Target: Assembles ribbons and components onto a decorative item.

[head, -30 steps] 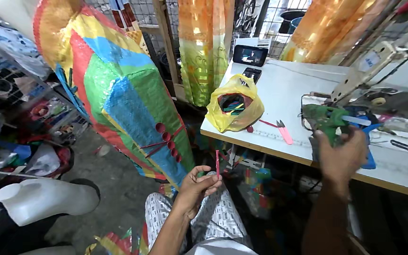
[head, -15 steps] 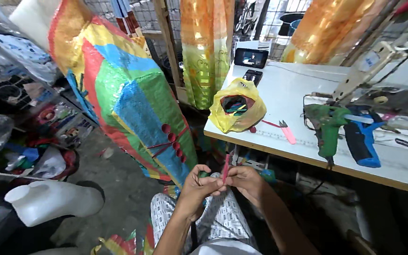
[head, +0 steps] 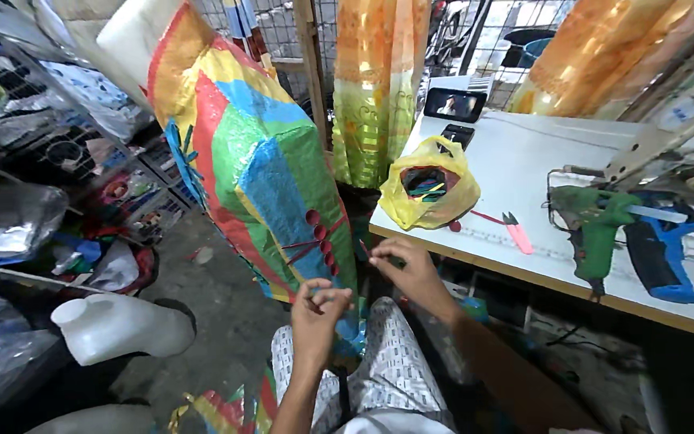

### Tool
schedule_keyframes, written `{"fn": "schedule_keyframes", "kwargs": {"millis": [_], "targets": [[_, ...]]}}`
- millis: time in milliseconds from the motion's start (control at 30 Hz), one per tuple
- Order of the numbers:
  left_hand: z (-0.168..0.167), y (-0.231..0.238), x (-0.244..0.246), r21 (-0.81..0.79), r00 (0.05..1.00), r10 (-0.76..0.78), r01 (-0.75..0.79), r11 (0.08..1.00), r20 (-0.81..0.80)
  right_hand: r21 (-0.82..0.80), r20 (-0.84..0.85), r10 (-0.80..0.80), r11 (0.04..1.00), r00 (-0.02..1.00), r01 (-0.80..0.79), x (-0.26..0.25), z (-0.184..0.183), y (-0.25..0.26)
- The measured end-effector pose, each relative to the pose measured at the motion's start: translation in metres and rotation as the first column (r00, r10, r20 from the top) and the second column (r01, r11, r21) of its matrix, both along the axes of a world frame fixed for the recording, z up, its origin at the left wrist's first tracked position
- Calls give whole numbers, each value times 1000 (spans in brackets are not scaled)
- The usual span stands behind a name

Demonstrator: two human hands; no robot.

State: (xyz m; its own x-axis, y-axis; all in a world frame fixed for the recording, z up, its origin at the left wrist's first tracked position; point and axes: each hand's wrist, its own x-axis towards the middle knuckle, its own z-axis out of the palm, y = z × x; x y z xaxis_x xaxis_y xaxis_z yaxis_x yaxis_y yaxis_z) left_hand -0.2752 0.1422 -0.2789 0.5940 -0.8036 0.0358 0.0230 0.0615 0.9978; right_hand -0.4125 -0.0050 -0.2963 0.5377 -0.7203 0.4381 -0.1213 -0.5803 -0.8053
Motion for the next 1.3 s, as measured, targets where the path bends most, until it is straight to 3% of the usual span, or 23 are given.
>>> {"fn": "schedule_keyframes", "kwargs": {"millis": [100, 233, 333, 467, 833, 1000, 1200, 1300], "targets": [[-1, 0, 22, -138, 947, 265, -242, 960, 182, -417, -28, -116, 904, 993, 94, 17, -5, -28], [11, 0, 42, -225, 895, 393, -347, 910, 209, -775, -65, -200, 628, 978, 77, 30, 4, -51], [12, 1, 51, -225, 869, 432, -384, 896, 241, -904, -66, -263, 425, 963, 54, 34, 14, -59], [12, -4, 65, -184, 850, 403, -360, 914, 338, -954, -52, -292, 297, 955, 38, 40, 19, -70], [21, -25, 77, -173, 832, 299, -246, 954, 467, -976, -100, -221, 210, 970, -53, 55, 33, -72], [22, -30, 79, -170, 830, 286, -232, 958, 480, -990, -42, -196, 143, 980, -13, 60, 36, -74], [24, -30, 85, -174, 836, 279, -222, 959, 472, -992, 17, -122, 124, 992, 32, 74, 32, -92], [24, -31, 87, -185, 846, 277, -214, 959, 455, -986, 19, -99, 165, 995, 35, 81, 27, -96]]}}
